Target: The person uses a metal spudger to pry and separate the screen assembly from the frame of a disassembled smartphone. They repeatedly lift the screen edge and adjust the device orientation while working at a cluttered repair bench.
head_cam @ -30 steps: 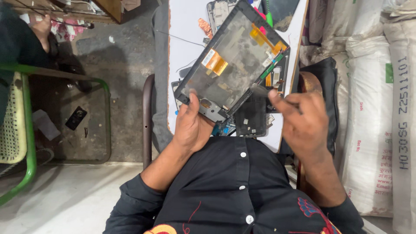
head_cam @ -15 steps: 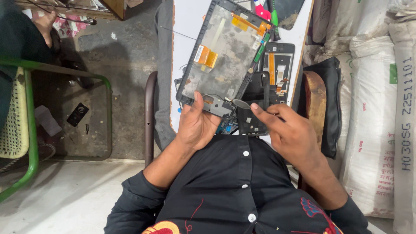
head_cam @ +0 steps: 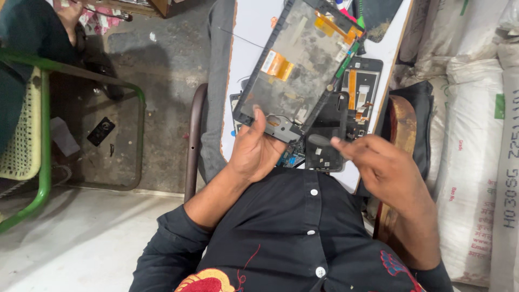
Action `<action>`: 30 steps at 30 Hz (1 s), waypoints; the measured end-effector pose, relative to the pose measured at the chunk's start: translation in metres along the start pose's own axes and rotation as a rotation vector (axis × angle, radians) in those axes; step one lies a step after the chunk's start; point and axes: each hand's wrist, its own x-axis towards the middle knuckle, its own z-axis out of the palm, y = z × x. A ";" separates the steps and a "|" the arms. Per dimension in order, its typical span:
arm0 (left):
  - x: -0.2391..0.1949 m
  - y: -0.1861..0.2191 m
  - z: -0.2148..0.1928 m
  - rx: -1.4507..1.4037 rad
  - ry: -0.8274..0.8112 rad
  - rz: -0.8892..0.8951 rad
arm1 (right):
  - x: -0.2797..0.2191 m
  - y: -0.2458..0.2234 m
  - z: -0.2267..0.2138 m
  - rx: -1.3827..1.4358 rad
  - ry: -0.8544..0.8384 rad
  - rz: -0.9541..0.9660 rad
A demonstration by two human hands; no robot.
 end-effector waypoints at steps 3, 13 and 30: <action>0.000 0.002 0.002 0.005 -0.027 0.029 | -0.004 -0.003 0.006 0.023 0.213 0.151; -0.004 0.002 0.007 -0.015 -0.030 -0.009 | 0.010 -0.017 0.013 -0.183 0.153 0.005; -0.005 0.002 0.011 0.116 -0.047 0.005 | 0.015 0.003 0.002 -0.406 0.251 -0.135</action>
